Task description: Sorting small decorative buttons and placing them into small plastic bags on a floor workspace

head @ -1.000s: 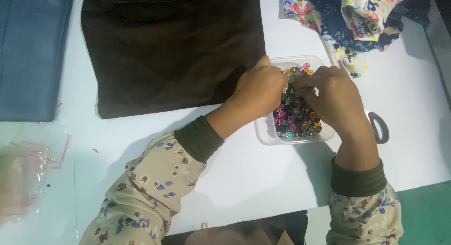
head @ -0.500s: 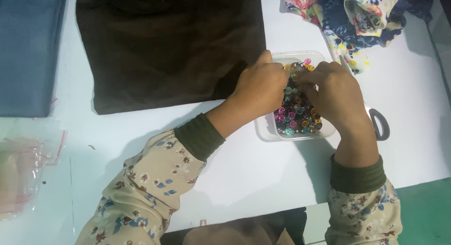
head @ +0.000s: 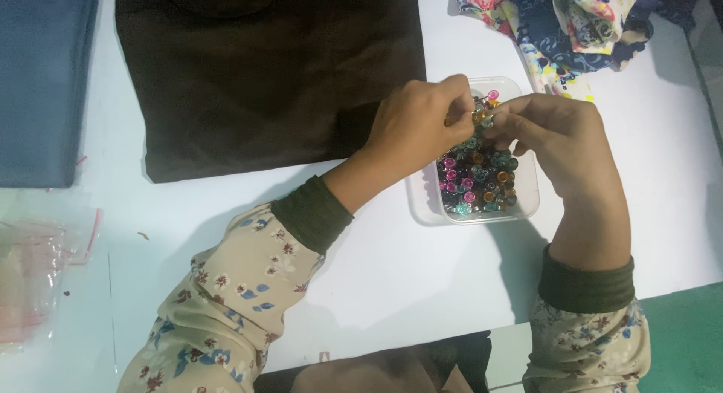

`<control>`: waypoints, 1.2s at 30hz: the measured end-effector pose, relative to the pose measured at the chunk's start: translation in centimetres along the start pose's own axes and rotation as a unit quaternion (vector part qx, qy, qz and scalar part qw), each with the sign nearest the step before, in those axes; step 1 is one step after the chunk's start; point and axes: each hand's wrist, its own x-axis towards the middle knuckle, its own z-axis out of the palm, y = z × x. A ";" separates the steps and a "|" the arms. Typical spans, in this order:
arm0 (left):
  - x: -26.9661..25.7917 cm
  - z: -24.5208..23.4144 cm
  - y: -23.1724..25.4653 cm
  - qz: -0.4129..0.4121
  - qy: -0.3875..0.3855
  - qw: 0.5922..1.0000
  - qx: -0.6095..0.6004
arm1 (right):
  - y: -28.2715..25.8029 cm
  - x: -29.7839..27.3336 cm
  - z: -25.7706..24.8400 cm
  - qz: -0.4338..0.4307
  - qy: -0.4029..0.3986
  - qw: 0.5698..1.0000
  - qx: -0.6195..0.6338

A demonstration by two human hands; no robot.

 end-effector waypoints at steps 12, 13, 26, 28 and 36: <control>-0.1 0.3 0.4 0.097 0.072 0.971 -0.207 | 0.6 0.1 -0.3 -0.040 0.019 0.989 0.140; -0.2 0.2 0.3 0.097 0.072 0.971 -0.208 | 0.6 0.0 -0.4 -0.039 0.020 0.989 0.139; -2.9 -4.8 1.0 0.368 0.110 0.923 -0.013 | 0.6 -0.7 1.4 -0.107 -0.025 0.972 0.209; -4.2 -5.9 0.9 0.379 0.123 0.917 -0.013 | 0.8 -0.8 2.7 -0.125 -0.049 0.969 0.208; -11.1 -12.8 0.0 0.344 0.165 0.924 0.027 | -0.1 -2.6 11.1 -0.132 -0.141 0.938 0.289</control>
